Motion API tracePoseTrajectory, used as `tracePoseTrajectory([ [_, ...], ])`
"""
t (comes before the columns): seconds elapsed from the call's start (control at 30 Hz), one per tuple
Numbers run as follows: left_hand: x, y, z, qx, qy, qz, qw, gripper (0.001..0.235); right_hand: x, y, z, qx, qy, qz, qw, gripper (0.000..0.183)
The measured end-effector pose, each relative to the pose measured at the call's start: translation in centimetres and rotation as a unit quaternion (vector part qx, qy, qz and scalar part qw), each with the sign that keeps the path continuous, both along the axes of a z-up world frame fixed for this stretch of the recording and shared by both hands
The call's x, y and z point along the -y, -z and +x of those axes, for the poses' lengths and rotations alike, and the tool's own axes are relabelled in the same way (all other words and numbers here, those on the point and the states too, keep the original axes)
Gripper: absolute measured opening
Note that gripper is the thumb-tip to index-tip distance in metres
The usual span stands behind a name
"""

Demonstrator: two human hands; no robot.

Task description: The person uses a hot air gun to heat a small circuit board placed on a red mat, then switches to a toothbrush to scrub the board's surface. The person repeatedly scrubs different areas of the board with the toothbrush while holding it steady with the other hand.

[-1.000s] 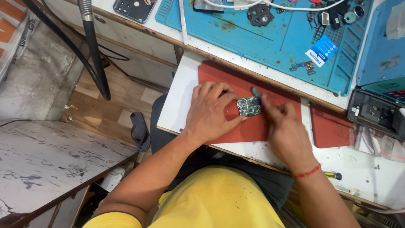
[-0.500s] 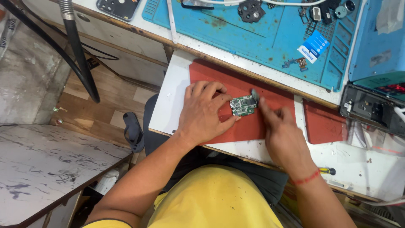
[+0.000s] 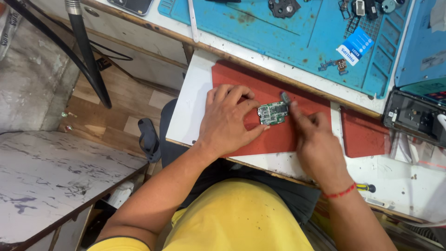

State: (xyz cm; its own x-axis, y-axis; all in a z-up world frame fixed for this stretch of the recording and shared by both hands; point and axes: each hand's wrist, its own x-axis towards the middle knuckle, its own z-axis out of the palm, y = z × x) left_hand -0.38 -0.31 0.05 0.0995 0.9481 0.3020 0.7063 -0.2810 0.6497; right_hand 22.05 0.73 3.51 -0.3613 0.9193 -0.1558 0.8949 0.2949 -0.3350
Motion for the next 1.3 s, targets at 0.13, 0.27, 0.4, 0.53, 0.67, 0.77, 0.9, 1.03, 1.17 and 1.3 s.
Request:
tracePoseTrajectory([
  [0.13, -0.4, -0.2, -0.2, -0.003, 0.001, -0.002, 1.000, 0.044, 0.5, -0.4, -0.4, 0.002, -0.071, -0.024, 0.997, 0.066],
  [0.27, -0.4, 0.3, -0.2, 0.005, -0.002, 0.012, 1.000, 0.049, 0.9, -0.7, -0.1, 0.002, -0.059, 0.005, 0.998, 0.064],
  [0.4, -0.6, 0.3, -0.4, 0.009, 0.004, 0.005, 1.000, 0.051, 1.4, -0.5, -0.6, 0.032, -0.045, -0.015, 0.998, 0.065],
  [0.53, -0.6, 0.3, -0.2, 0.001, -0.002, -0.007, 1.000, 0.050, 0.3, 1.3, -2.2, 0.045, -0.042, 0.017, 0.998, 0.064],
  [0.67, -0.5, 0.1, -0.1, 0.004, -0.008, 0.002, 1.000, 0.052, 0.4, 0.5, -1.2, -0.019, -0.031, 0.038, 0.999, 0.063],
  [0.77, -0.4, 0.2, -0.1, -0.001, -0.007, 0.003, 1.000, 0.052, 0.7, 0.1, -0.9, 0.018, -0.022, 0.021, 0.999, 0.062],
  [0.9, -0.4, 0.3, -0.2, 0.002, 0.000, -0.005, 1.000, 0.050, 0.5, 0.1, -0.3, -0.003, -0.031, 0.032, 0.999, 0.056],
  [1.03, -0.3, 0.2, -0.1, 0.005, 0.002, 0.001, 1.000, 0.046, 2.8, -0.4, 0.3, -0.012, -0.040, -0.014, 0.999, 0.058],
  [1.17, 0.0, 0.4, -0.1, -0.007, 0.005, 0.012, 1.000, 0.041, 2.8, 0.4, 0.8, -0.044, -0.004, 0.015, 0.999, 0.058],
  [1.3, -0.6, 0.1, -0.1, -0.031, 0.006, 0.042, 0.999, 0.044, 2.8, 0.5, 0.0, -0.074, -0.031, 0.012, 0.997, 0.065],
])
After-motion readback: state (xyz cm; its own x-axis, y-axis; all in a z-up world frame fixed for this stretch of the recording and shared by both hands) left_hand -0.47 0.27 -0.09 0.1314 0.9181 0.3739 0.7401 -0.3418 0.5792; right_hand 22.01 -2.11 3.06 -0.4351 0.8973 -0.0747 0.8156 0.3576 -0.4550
